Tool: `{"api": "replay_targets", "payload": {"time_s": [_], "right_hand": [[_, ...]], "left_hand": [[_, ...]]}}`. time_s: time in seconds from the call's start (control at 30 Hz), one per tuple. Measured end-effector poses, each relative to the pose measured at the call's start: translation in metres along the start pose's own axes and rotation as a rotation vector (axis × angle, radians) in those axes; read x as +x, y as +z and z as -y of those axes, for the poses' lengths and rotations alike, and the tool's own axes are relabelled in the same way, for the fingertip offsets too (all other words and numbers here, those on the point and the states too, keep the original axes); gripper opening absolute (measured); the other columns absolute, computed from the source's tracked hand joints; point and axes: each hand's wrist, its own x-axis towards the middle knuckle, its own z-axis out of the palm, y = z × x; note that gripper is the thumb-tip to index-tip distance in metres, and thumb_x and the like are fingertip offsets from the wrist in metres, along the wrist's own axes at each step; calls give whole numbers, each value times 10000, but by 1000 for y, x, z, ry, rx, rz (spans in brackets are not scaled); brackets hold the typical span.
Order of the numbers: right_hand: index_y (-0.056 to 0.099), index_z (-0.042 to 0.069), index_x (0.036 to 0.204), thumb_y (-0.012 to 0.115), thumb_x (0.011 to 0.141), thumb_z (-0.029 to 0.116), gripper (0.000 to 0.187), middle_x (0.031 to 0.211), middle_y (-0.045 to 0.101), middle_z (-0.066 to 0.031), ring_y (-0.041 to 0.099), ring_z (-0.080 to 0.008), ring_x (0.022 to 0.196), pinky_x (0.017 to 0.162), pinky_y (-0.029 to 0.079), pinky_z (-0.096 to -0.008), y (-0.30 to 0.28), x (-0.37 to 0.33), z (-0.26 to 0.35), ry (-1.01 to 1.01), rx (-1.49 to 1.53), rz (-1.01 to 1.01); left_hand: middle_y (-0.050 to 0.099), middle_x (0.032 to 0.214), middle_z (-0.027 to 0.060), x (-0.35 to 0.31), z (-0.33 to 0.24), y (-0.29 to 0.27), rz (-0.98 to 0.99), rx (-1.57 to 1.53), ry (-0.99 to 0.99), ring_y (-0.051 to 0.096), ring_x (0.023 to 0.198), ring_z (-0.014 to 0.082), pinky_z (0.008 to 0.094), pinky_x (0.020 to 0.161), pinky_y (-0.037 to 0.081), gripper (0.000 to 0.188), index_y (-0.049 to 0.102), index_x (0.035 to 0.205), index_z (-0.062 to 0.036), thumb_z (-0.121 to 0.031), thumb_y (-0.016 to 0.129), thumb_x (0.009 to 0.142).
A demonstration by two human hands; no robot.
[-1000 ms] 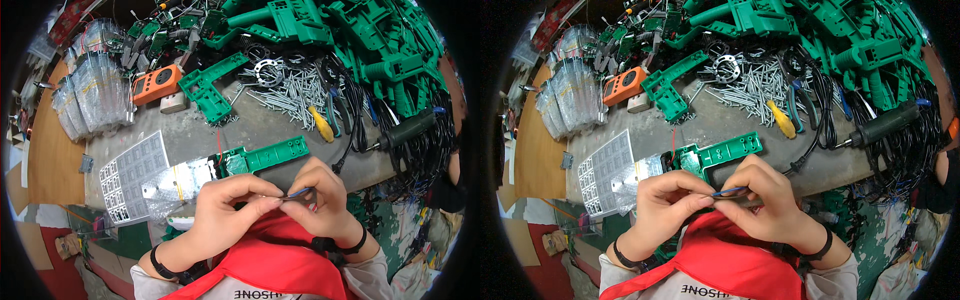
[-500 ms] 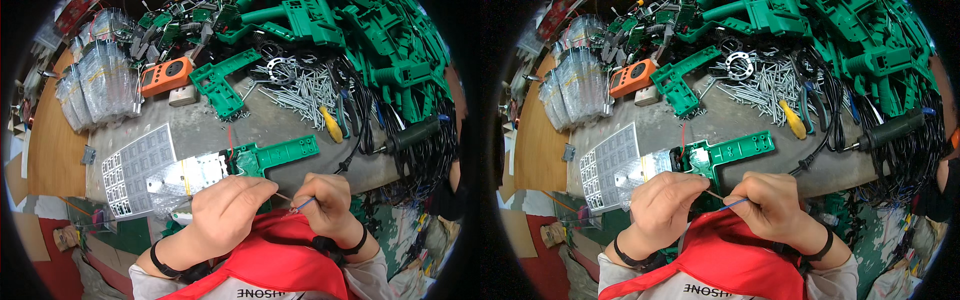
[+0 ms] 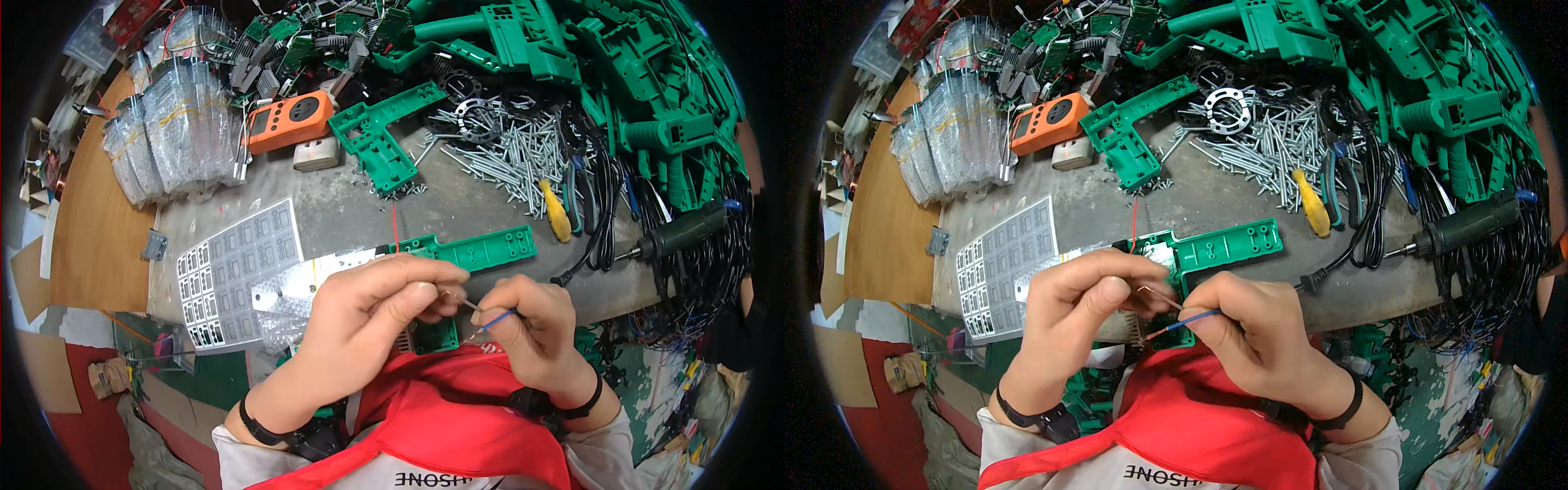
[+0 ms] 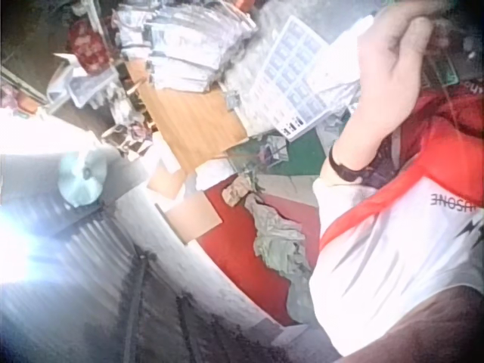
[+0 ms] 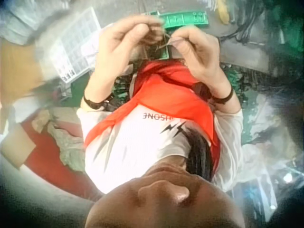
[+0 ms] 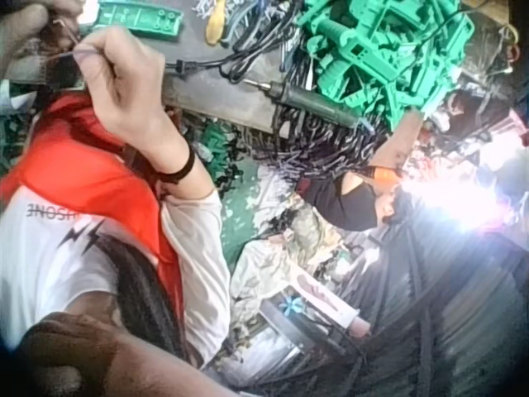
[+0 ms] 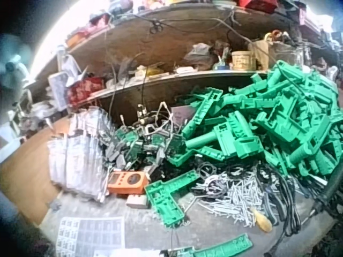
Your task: Assembling a green plastic hand tool by connecting wires to a circuit board and securing the plastic casing with screws.
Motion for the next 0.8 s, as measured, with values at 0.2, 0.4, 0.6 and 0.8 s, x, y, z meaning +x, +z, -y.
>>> {"api": "replay_targets", "payload": {"time_s": [0.2,0.4,0.6,0.8], "right_hand": [[615,2,856,628,941,116,142,635,557,-44,499,-91,536,486,381,-263,-5,4,-2,92,106,40],[619,1,858,630,939,115,140,631,564,-44,505,-96,529,483,378,-263,-4,4,-3,85,111,62],[639,1,866,651,925,107,123,685,612,-62,553,-136,554,509,411,-272,-5,5,5,88,67,102],[632,1,854,732,862,97,139,761,622,-73,589,-159,619,567,445,-263,-11,13,10,24,-115,-57]], "left_hand": [[711,914,190,4,3,-6,103,-511,-396,717,811,248,306,699,587,285,660,1067,87,-166,651,937],[716,881,176,1,6,-1,29,-523,-389,712,772,228,292,675,578,208,667,1009,71,-116,667,918],[670,792,69,-3,3,5,-30,-94,-121,629,686,111,245,624,501,93,652,901,19,-63,625,936],[640,776,94,-4,9,-6,-140,167,124,619,679,187,283,619,478,38,646,885,5,-30,653,872]]}}
